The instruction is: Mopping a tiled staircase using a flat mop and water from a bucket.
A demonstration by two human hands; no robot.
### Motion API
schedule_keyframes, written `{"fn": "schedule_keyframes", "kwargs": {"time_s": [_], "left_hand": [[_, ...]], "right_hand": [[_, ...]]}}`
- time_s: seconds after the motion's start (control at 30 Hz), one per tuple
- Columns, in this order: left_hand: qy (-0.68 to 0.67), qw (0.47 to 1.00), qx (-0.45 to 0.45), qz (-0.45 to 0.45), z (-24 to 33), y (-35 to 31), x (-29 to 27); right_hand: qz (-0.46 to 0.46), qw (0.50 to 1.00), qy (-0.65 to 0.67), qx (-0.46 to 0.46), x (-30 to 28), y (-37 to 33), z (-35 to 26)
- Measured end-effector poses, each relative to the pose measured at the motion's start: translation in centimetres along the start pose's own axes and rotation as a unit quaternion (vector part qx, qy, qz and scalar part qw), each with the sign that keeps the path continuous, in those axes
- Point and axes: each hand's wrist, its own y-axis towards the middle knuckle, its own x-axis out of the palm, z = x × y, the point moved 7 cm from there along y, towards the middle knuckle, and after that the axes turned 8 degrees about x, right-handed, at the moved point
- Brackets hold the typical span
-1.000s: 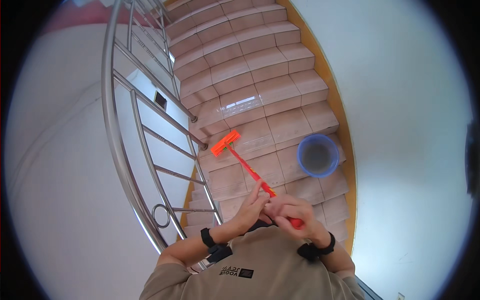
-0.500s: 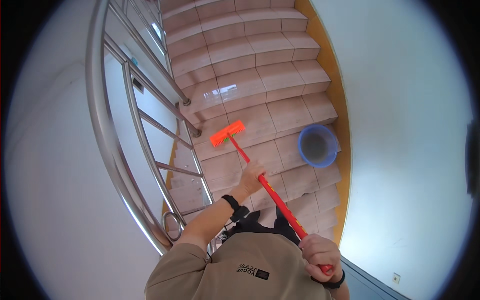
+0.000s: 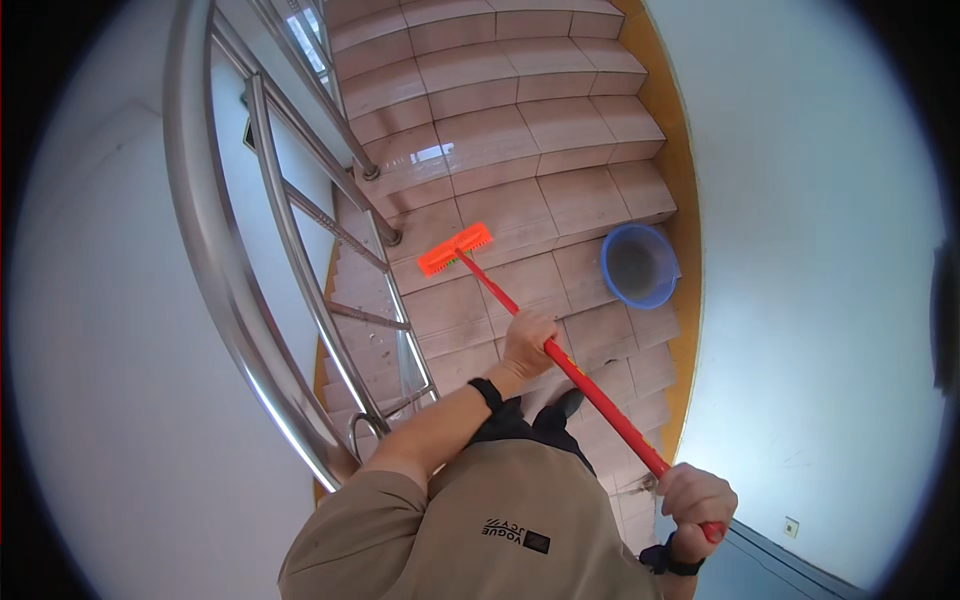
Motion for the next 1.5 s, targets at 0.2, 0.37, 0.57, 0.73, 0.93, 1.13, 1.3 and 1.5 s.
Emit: {"fn": "schedule_keyframes", "kwargs": {"time_s": [0.2, 0.37, 0.57, 0.73, 0.93, 1.13, 1.3, 1.5], "left_hand": [[0.026, 0.999, 0.03, -0.016, -5.0, -1.5, -2.5], [0.058, 0.998, 0.036, -0.018, -8.3, -0.1, -3.2], [0.06, 0.998, -0.008, 0.017, -0.8, -1.4, -2.0], [0.037, 0.999, 0.009, -0.024, -4.4, -2.2, -3.0], [0.069, 0.996, -0.022, -0.042, -2.9, -2.5, -1.9], [0.061, 0.998, -0.007, -0.035, -1.8, -3.9, -3.7], [0.111, 0.991, -0.018, -0.077, -7.3, -5.1, -6.4], [0.09, 0.994, 0.003, -0.058, -2.0, -5.3, -2.8]], "right_hand": [[-0.056, 0.998, -0.031, 0.007, 4.3, 1.4, 3.3], [-0.127, 0.988, -0.075, -0.045, 5.7, 3.1, 6.5], [-0.091, 0.995, 0.038, -0.025, 1.6, 0.7, 0.9], [-0.119, 0.992, -0.024, -0.021, 3.4, 1.5, 3.3], [0.013, 0.998, 0.059, 0.01, 0.0, 0.6, 3.5], [-0.064, 0.997, 0.043, -0.007, 1.2, -0.1, 3.4], [-0.207, 0.978, -0.001, -0.022, 4.7, 1.5, 6.4], [-0.075, 0.993, 0.079, 0.037, -1.0, -1.9, 5.5]]}}
